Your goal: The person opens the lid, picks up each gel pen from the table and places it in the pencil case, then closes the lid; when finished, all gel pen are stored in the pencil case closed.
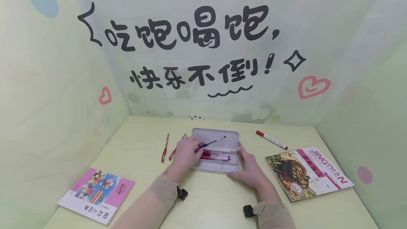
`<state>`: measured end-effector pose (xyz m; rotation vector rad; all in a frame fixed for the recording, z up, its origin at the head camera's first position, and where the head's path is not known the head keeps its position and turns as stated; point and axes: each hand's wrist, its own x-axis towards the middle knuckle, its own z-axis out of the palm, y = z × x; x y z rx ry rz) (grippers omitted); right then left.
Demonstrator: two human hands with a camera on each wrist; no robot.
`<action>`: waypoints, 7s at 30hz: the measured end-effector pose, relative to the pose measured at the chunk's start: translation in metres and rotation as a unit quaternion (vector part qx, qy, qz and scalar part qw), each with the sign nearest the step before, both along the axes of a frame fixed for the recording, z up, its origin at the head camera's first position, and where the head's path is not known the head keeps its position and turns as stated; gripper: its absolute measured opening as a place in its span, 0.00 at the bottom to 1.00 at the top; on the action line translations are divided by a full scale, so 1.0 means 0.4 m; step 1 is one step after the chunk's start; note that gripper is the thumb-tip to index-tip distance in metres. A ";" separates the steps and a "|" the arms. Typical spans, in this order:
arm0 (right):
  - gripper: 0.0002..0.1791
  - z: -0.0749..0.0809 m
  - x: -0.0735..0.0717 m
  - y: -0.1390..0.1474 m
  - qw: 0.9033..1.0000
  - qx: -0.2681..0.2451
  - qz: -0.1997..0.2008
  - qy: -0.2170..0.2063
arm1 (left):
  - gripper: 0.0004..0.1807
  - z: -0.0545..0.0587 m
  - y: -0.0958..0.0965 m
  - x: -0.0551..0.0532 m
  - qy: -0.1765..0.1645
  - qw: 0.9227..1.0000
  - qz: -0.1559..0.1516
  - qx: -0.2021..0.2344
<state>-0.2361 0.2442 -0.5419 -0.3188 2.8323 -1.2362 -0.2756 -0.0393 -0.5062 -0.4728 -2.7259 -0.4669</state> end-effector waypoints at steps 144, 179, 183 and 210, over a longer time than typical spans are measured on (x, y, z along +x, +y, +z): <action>0.78 -0.002 -0.003 -0.003 1.000 -0.015 0.008 0.012 | 0.13 -0.020 0.014 0.018 -0.019 1.000 -0.005 0.000; 0.79 -0.013 -0.003 -0.001 1.000 -0.004 0.003 -0.007 | 0.11 -0.044 -0.250 -0.046 -0.180 0.969 0.154 0.069; 0.78 -0.011 0.000 0.000 1.000 -0.004 0.001 -0.012 | 0.05 -0.045 -0.247 -0.047 -0.180 0.968 0.155 0.076; 0.78 -0.002 -0.004 0.001 1.000 -0.002 0.001 -0.005 | 0.14 0.016 -0.089 -0.017 -0.031 0.995 0.067 0.065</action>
